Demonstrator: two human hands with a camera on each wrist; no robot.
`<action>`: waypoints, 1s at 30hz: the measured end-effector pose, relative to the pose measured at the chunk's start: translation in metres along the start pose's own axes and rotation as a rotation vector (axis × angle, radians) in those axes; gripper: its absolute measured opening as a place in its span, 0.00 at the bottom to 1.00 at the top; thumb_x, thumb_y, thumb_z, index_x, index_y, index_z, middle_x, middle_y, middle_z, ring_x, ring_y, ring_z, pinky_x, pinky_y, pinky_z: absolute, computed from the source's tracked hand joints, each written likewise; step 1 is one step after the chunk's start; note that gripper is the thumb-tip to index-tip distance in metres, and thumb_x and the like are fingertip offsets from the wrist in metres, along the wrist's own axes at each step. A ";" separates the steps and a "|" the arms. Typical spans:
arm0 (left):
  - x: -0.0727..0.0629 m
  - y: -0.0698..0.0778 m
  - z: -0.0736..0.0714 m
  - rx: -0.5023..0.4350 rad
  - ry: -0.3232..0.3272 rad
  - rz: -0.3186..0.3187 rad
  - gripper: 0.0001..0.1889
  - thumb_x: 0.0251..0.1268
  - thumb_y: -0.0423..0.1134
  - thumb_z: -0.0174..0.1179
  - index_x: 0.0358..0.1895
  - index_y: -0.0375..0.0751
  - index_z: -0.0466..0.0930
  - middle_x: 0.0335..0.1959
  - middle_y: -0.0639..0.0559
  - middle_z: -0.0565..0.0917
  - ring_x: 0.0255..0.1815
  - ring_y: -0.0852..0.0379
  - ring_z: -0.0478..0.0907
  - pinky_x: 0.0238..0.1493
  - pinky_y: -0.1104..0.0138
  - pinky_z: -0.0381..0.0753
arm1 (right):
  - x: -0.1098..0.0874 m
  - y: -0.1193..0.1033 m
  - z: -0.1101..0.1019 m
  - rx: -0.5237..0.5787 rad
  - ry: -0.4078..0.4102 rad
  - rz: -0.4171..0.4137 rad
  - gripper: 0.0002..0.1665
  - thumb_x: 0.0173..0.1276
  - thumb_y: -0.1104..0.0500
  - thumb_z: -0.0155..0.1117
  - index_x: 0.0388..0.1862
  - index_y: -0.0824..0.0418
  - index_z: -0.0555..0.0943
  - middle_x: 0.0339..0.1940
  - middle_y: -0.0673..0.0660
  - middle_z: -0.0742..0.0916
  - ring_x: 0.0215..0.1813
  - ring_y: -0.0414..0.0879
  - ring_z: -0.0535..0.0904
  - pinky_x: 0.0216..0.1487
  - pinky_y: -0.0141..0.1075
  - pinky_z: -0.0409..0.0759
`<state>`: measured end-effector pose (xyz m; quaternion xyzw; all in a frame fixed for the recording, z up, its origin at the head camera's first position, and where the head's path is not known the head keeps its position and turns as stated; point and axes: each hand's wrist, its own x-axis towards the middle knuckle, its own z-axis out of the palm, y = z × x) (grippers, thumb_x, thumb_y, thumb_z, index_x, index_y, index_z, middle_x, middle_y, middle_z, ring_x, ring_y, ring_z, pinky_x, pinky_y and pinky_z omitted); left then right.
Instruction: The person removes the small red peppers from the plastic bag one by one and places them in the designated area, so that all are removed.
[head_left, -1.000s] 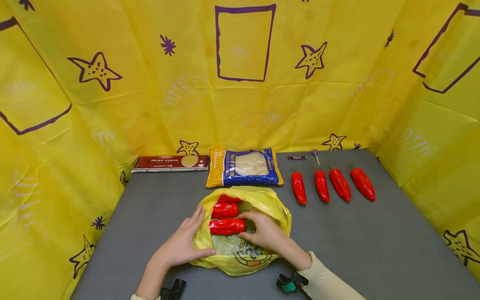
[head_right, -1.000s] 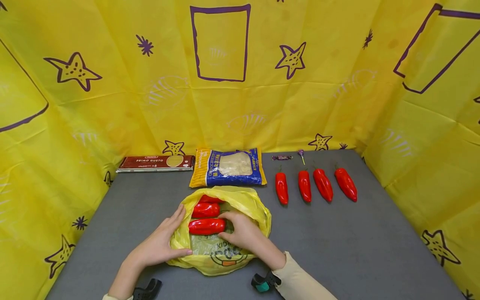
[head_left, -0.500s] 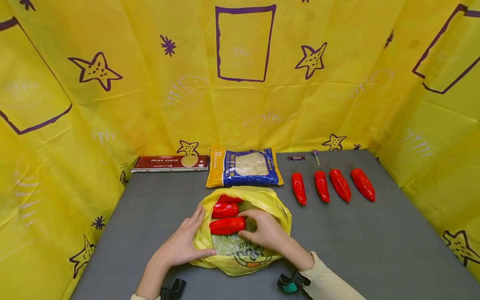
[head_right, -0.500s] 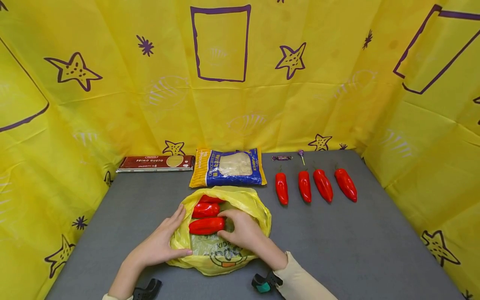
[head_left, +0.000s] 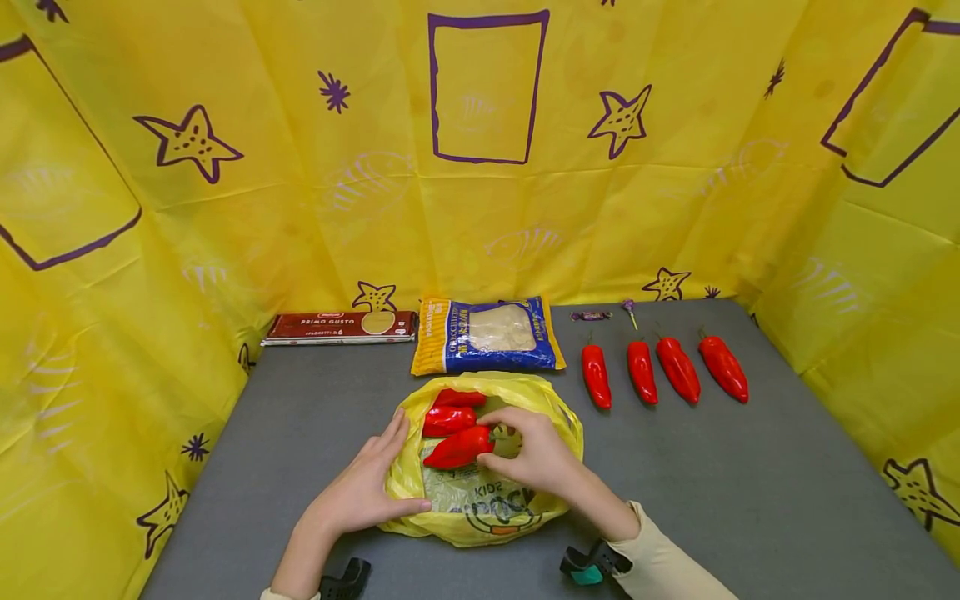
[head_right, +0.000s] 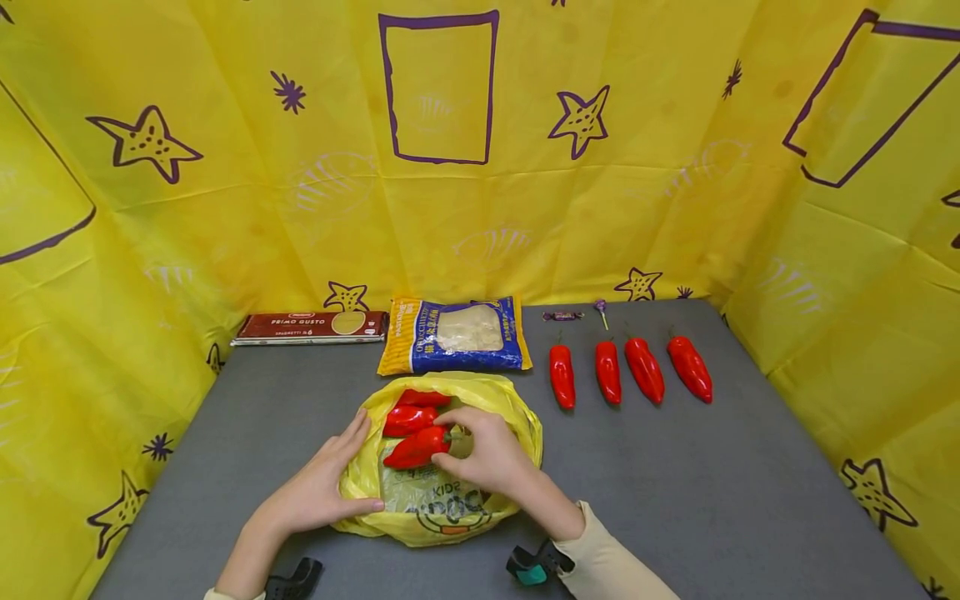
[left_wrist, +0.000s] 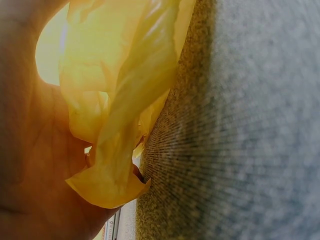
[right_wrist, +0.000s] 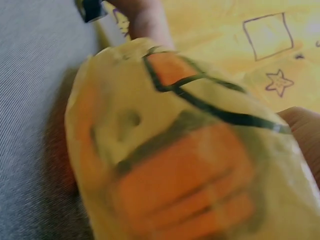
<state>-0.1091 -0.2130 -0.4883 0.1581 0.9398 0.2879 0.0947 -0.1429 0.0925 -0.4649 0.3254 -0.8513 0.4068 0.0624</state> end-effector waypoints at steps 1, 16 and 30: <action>0.000 0.000 0.000 0.001 0.001 0.001 0.68 0.52 0.73 0.73 0.88 0.42 0.46 0.90 0.48 0.44 0.77 0.42 0.63 0.71 0.41 0.72 | 0.000 -0.001 -0.002 0.015 0.005 -0.002 0.24 0.61 0.56 0.83 0.56 0.58 0.88 0.49 0.51 0.92 0.42 0.50 0.84 0.45 0.40 0.84; 0.000 0.000 0.001 -0.001 -0.003 -0.012 0.68 0.51 0.73 0.74 0.88 0.44 0.46 0.90 0.49 0.45 0.75 0.45 0.65 0.69 0.43 0.75 | 0.001 -0.023 -0.037 0.329 0.030 0.131 0.20 0.67 0.58 0.80 0.57 0.57 0.89 0.41 0.52 0.88 0.23 0.38 0.65 0.22 0.30 0.61; 0.000 -0.002 0.002 0.011 0.009 0.007 0.69 0.51 0.74 0.74 0.88 0.43 0.45 0.90 0.48 0.43 0.77 0.44 0.64 0.71 0.42 0.73 | -0.002 -0.005 -0.085 0.526 0.194 0.200 0.24 0.72 0.67 0.71 0.65 0.69 0.83 0.57 0.58 0.88 0.45 0.45 0.84 0.45 0.32 0.85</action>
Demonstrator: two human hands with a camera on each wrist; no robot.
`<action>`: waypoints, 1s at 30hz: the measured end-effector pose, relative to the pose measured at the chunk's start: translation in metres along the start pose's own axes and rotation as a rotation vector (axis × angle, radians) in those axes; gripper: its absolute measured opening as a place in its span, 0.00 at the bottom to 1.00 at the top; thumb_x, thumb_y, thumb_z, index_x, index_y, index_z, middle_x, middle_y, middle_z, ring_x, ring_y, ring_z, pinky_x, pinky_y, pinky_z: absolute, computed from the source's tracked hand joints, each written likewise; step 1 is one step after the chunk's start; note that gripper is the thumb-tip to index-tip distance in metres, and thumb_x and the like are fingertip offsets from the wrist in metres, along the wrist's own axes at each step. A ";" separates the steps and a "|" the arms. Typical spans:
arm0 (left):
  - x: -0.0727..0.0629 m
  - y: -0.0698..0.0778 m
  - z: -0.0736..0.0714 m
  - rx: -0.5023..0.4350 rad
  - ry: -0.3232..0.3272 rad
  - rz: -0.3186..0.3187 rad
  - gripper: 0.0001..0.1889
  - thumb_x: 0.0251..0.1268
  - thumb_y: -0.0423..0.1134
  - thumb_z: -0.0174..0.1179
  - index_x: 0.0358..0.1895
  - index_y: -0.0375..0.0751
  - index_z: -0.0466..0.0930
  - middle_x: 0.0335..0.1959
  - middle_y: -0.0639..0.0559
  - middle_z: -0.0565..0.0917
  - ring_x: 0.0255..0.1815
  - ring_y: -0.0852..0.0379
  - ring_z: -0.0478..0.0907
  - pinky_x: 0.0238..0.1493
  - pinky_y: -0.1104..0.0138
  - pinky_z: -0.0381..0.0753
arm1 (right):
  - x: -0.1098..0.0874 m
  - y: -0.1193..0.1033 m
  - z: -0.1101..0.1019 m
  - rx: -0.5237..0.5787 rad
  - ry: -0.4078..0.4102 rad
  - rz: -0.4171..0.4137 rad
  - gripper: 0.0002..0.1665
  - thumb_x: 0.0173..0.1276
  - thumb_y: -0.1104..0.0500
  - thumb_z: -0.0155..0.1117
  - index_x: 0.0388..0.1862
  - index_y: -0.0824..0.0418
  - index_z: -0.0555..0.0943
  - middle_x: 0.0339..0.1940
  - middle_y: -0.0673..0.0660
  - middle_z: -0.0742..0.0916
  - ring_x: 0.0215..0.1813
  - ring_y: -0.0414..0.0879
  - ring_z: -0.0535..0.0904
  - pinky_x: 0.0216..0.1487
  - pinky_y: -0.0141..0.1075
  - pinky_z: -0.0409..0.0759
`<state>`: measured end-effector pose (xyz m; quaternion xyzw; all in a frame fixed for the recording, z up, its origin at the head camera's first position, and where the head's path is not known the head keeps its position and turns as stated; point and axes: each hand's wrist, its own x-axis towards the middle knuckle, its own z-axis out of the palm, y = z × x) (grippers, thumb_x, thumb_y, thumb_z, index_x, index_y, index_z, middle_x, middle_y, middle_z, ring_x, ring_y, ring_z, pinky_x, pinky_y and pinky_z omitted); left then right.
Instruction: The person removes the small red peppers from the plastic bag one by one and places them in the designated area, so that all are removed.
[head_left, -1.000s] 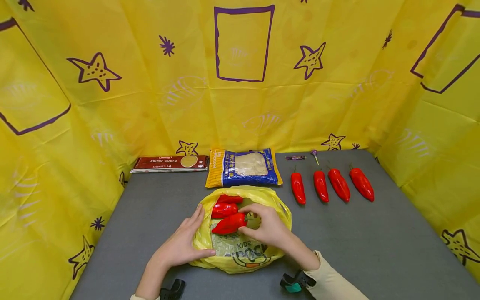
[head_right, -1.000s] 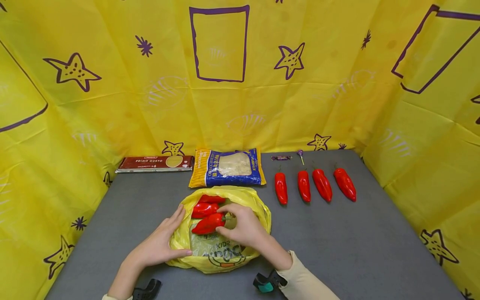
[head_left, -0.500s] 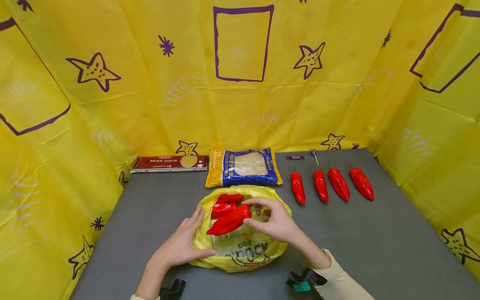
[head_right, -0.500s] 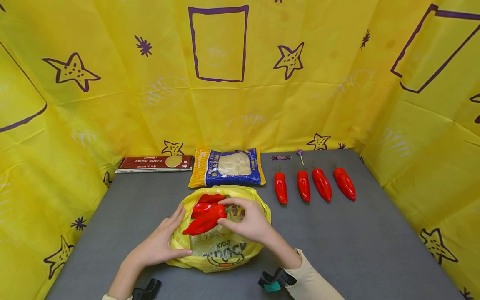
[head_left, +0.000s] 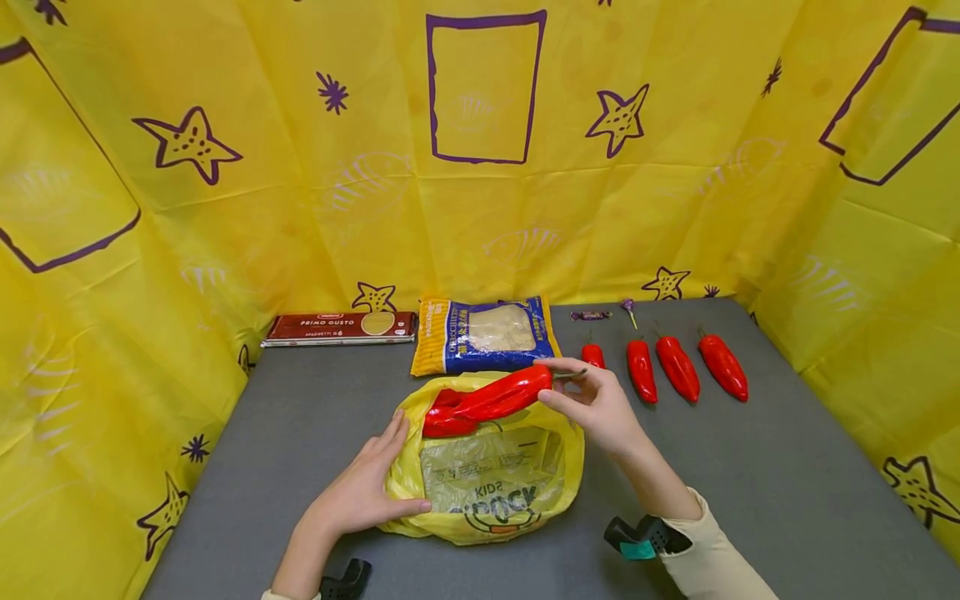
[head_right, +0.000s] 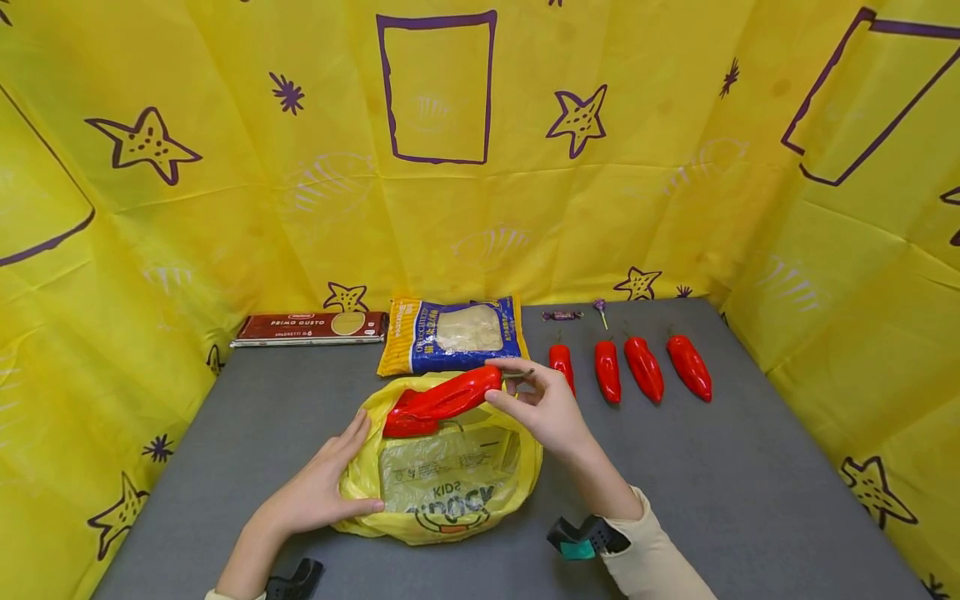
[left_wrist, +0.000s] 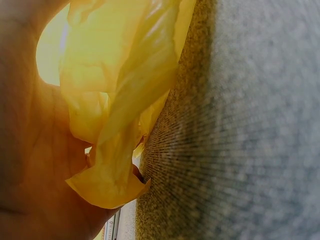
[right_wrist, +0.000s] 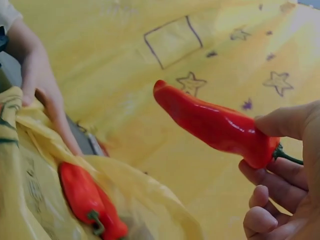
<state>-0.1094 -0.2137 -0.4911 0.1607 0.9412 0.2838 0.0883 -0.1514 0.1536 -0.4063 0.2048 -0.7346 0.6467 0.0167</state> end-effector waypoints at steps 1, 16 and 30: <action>0.000 0.000 0.000 -0.003 -0.002 -0.002 0.69 0.51 0.74 0.74 0.88 0.43 0.45 0.90 0.48 0.43 0.77 0.44 0.64 0.71 0.42 0.72 | 0.000 0.001 -0.004 0.006 0.014 0.003 0.23 0.72 0.67 0.70 0.65 0.70 0.82 0.56 0.57 0.88 0.46 0.45 0.85 0.46 0.32 0.85; 0.000 0.002 -0.001 -0.001 -0.002 -0.003 0.69 0.51 0.74 0.74 0.87 0.41 0.46 0.90 0.47 0.44 0.77 0.43 0.64 0.71 0.42 0.72 | -0.016 0.012 -0.072 0.019 0.243 0.185 0.13 0.77 0.62 0.66 0.58 0.58 0.83 0.45 0.41 0.90 0.45 0.37 0.86 0.46 0.31 0.85; 0.000 0.002 -0.001 0.002 -0.007 -0.006 0.69 0.52 0.74 0.73 0.88 0.42 0.46 0.90 0.47 0.43 0.77 0.44 0.64 0.71 0.42 0.72 | -0.040 0.041 -0.112 -0.099 0.307 0.333 0.16 0.80 0.52 0.64 0.60 0.53 0.88 0.41 0.34 0.90 0.40 0.37 0.84 0.45 0.30 0.83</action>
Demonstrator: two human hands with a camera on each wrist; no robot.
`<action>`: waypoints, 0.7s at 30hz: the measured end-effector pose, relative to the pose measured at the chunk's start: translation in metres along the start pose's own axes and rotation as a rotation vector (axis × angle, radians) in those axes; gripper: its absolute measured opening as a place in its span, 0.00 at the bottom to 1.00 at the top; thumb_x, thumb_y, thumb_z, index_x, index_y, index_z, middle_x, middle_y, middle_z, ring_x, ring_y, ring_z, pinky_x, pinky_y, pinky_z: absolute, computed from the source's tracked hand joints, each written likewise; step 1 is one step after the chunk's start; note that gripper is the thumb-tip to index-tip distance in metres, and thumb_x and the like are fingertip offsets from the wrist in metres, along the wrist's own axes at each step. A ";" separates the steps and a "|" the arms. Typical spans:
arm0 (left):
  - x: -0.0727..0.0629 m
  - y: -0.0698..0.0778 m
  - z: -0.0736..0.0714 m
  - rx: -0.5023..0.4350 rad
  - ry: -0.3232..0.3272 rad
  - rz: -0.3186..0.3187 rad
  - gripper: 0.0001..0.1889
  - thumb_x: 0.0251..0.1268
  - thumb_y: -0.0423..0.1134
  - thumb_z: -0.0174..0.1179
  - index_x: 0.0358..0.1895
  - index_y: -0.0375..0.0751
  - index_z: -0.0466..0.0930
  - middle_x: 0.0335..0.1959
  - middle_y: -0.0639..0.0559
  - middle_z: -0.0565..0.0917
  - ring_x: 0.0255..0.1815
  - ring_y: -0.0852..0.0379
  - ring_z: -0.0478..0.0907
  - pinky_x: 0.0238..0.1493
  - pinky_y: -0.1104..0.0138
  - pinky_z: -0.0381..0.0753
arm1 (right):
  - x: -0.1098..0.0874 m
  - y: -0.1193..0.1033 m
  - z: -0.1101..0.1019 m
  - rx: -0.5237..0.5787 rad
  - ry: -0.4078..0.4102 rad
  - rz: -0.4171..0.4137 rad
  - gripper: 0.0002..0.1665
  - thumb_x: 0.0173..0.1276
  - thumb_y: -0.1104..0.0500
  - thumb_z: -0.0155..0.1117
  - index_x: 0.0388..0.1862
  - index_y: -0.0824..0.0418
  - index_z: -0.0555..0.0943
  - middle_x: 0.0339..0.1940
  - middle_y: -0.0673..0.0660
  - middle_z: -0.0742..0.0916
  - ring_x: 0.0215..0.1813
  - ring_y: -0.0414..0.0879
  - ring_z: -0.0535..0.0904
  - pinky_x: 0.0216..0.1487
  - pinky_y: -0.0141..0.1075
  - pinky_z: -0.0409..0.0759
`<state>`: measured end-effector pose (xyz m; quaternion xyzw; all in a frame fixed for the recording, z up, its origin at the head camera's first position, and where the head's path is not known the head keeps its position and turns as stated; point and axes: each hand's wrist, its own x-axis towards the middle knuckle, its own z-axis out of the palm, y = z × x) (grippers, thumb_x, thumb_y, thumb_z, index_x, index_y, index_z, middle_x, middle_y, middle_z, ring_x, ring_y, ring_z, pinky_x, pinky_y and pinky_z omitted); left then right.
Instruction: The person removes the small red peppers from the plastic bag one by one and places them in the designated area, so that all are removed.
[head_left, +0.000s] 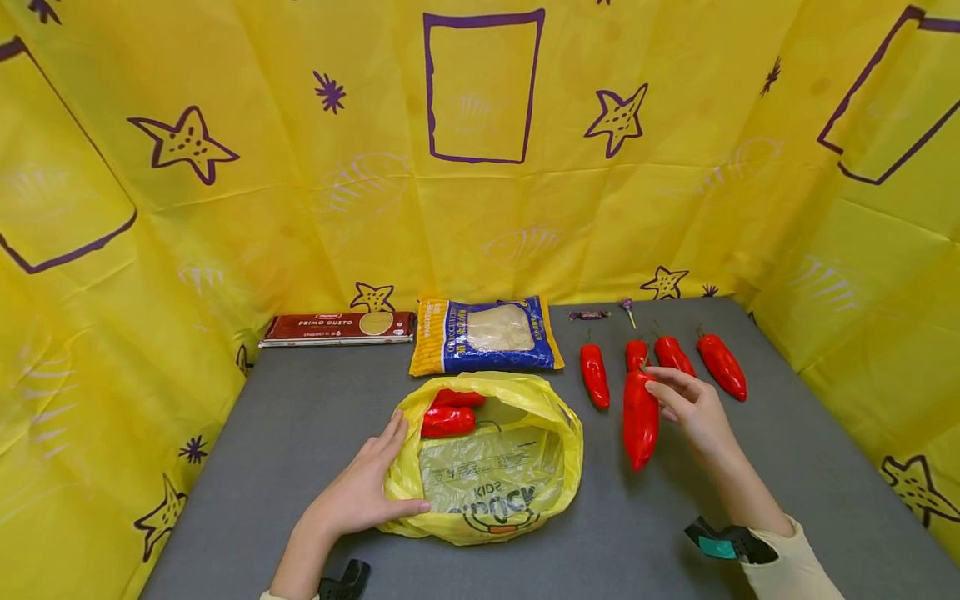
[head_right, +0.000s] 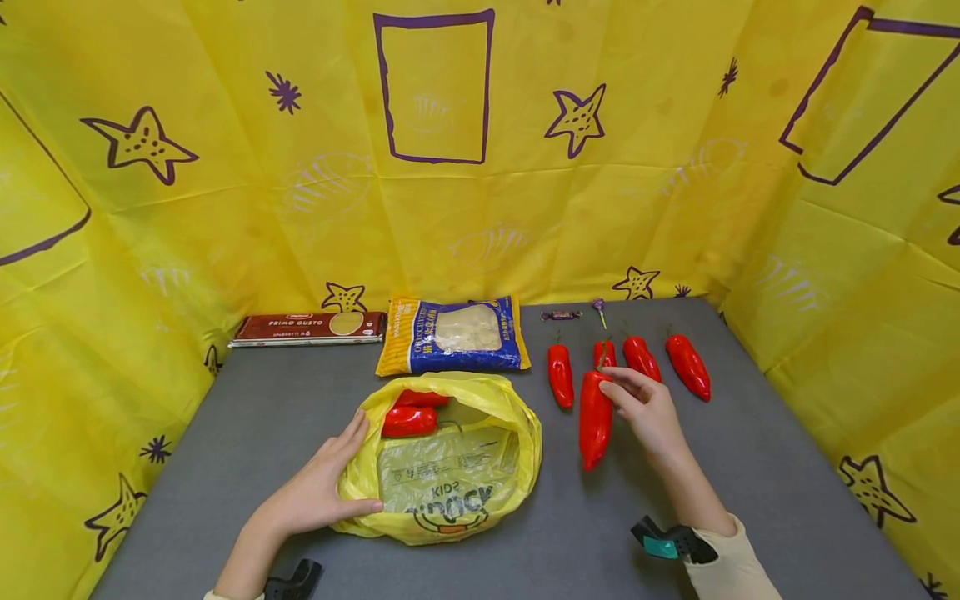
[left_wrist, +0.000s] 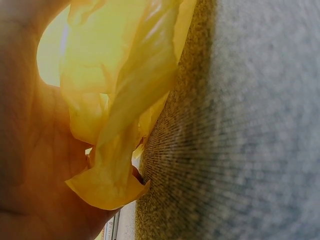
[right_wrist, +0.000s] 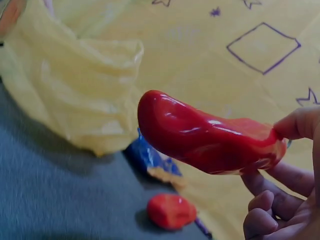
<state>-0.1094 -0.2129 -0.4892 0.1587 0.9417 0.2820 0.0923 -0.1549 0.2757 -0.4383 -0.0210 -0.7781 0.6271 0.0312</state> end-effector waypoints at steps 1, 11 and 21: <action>0.000 0.000 0.000 0.000 -0.001 -0.001 0.69 0.52 0.75 0.73 0.88 0.42 0.46 0.90 0.47 0.43 0.77 0.44 0.64 0.71 0.42 0.72 | 0.000 0.002 -0.002 -0.032 -0.001 0.015 0.19 0.80 0.51 0.64 0.63 0.56 0.86 0.40 0.33 0.89 0.40 0.38 0.83 0.46 0.31 0.83; 0.000 0.000 0.000 -0.003 0.001 0.002 0.69 0.52 0.74 0.73 0.87 0.41 0.46 0.90 0.47 0.43 0.77 0.43 0.64 0.71 0.42 0.73 | 0.006 0.022 -0.006 -0.264 -0.045 0.052 0.26 0.81 0.52 0.60 0.68 0.67 0.82 0.30 0.41 0.82 0.32 0.38 0.75 0.36 0.33 0.78; -0.001 0.001 0.000 -0.008 0.004 0.006 0.68 0.52 0.73 0.73 0.87 0.41 0.46 0.89 0.46 0.44 0.79 0.42 0.63 0.72 0.40 0.72 | 0.008 0.046 0.000 -0.481 -0.071 0.004 0.22 0.79 0.52 0.63 0.62 0.63 0.87 0.52 0.62 0.91 0.43 0.45 0.80 0.43 0.37 0.79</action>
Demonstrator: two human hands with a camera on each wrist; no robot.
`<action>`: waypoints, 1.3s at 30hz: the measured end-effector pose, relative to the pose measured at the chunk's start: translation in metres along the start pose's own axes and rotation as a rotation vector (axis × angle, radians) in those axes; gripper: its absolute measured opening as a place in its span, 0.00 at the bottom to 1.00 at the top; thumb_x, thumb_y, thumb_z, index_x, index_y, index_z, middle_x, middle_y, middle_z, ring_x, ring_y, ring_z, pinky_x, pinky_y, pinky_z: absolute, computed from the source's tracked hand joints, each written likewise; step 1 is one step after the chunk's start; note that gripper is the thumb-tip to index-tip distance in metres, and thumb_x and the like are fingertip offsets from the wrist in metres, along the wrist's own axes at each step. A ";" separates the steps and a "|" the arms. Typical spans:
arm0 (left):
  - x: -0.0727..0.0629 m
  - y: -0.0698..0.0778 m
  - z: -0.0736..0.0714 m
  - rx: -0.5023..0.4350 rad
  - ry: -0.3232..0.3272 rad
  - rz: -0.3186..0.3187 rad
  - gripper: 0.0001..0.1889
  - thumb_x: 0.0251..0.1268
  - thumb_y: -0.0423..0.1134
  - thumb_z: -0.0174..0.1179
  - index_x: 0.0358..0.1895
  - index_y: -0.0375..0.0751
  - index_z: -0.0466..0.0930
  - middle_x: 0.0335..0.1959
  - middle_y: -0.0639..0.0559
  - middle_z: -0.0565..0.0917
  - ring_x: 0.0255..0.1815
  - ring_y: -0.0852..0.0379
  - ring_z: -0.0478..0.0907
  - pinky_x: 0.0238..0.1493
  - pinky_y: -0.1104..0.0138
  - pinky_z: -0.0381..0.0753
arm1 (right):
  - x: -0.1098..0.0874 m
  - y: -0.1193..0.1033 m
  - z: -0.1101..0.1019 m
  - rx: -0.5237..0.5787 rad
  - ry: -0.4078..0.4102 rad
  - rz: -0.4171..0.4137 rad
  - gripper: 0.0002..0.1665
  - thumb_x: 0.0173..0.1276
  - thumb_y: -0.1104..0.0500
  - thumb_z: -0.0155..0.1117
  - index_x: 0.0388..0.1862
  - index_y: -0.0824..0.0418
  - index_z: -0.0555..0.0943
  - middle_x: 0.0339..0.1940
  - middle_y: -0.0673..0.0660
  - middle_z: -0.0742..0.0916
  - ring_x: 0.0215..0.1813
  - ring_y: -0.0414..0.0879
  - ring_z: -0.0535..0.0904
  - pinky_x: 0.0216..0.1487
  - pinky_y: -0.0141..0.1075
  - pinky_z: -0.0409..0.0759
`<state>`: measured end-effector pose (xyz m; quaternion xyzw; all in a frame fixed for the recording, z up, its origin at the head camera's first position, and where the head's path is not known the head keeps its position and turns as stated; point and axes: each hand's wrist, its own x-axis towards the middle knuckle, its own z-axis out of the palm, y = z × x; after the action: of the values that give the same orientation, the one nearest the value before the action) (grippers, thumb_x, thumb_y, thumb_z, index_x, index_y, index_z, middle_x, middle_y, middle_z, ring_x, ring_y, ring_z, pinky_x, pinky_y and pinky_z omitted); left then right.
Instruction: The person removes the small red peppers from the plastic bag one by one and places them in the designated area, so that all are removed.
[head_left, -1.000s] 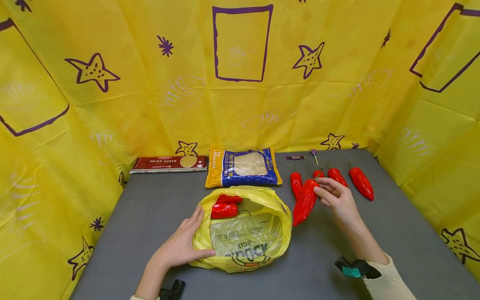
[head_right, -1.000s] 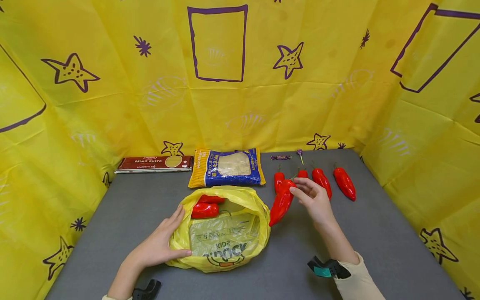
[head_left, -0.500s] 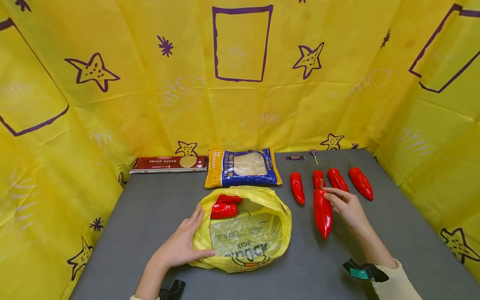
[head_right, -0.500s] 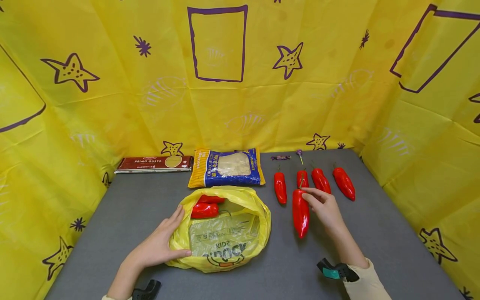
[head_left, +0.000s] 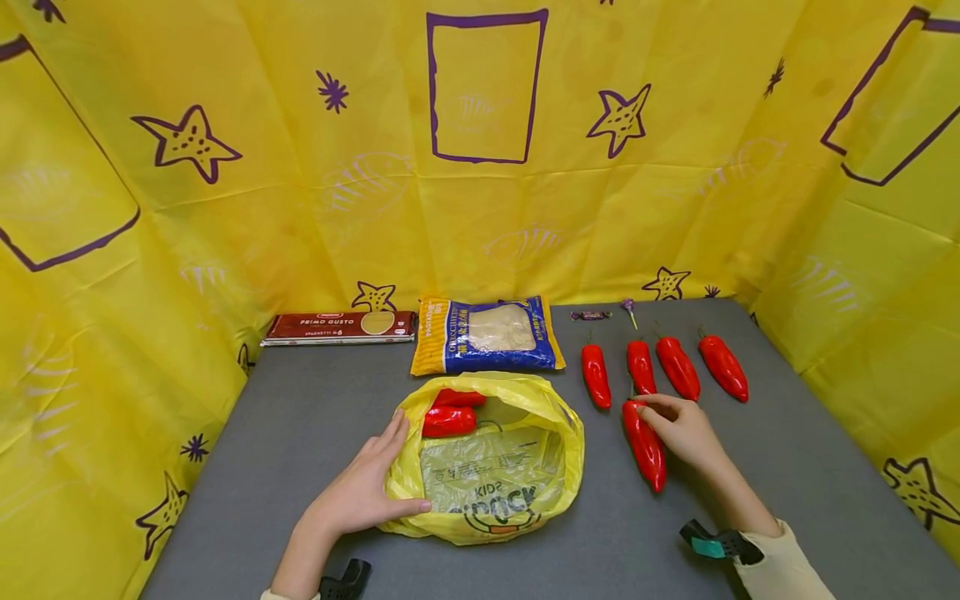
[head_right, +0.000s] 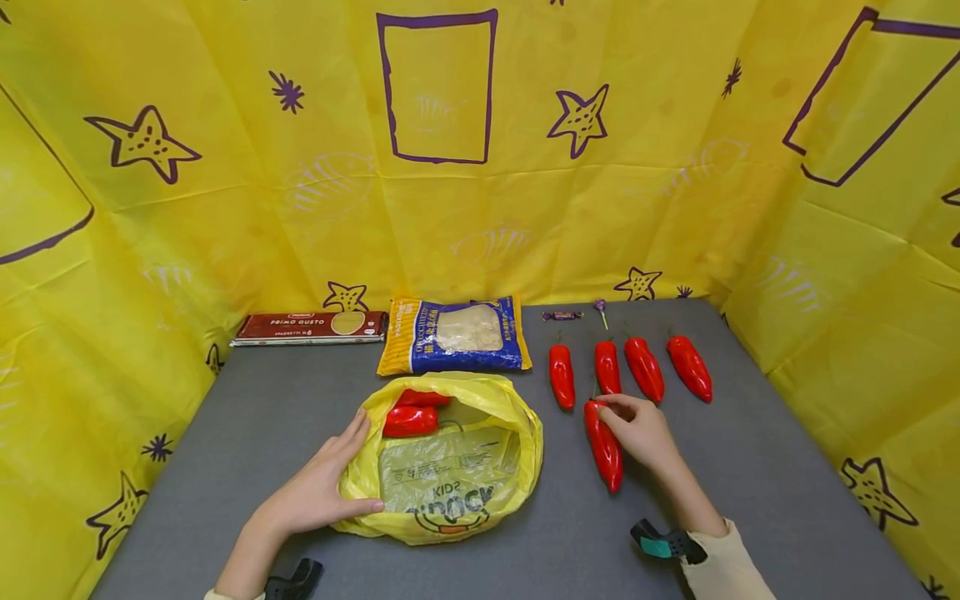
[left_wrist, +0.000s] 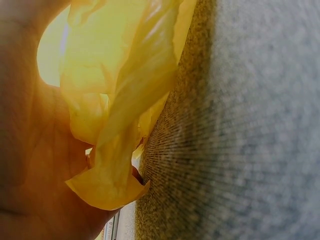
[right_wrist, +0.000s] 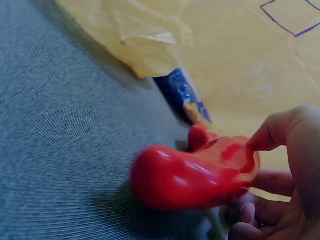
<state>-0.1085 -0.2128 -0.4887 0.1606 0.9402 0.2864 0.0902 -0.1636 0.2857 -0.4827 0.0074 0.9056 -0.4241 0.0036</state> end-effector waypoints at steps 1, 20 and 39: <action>0.000 0.000 0.000 0.001 0.000 0.000 0.68 0.52 0.74 0.73 0.87 0.41 0.47 0.89 0.46 0.44 0.79 0.42 0.63 0.72 0.41 0.72 | 0.000 0.000 0.002 0.000 0.002 0.004 0.22 0.79 0.52 0.63 0.62 0.62 0.87 0.51 0.61 0.91 0.43 0.46 0.81 0.43 0.37 0.80; 0.000 0.000 0.000 0.003 0.002 -0.002 0.68 0.52 0.74 0.74 0.87 0.41 0.47 0.89 0.46 0.45 0.78 0.42 0.63 0.72 0.41 0.72 | -0.007 0.011 0.016 -0.073 0.154 -0.094 0.21 0.78 0.50 0.67 0.60 0.63 0.88 0.40 0.58 0.92 0.33 0.39 0.81 0.36 0.35 0.78; 0.000 0.000 0.001 0.006 0.004 -0.001 0.69 0.51 0.74 0.74 0.87 0.40 0.47 0.89 0.47 0.45 0.76 0.45 0.64 0.71 0.42 0.73 | -0.009 0.024 0.030 -0.022 0.302 -0.180 0.25 0.67 0.54 0.80 0.59 0.63 0.86 0.36 0.57 0.86 0.23 0.37 0.71 0.22 0.32 0.68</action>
<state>-0.1081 -0.2126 -0.4897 0.1599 0.9414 0.2836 0.0882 -0.1545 0.2783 -0.5202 -0.0101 0.8974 -0.4068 -0.1706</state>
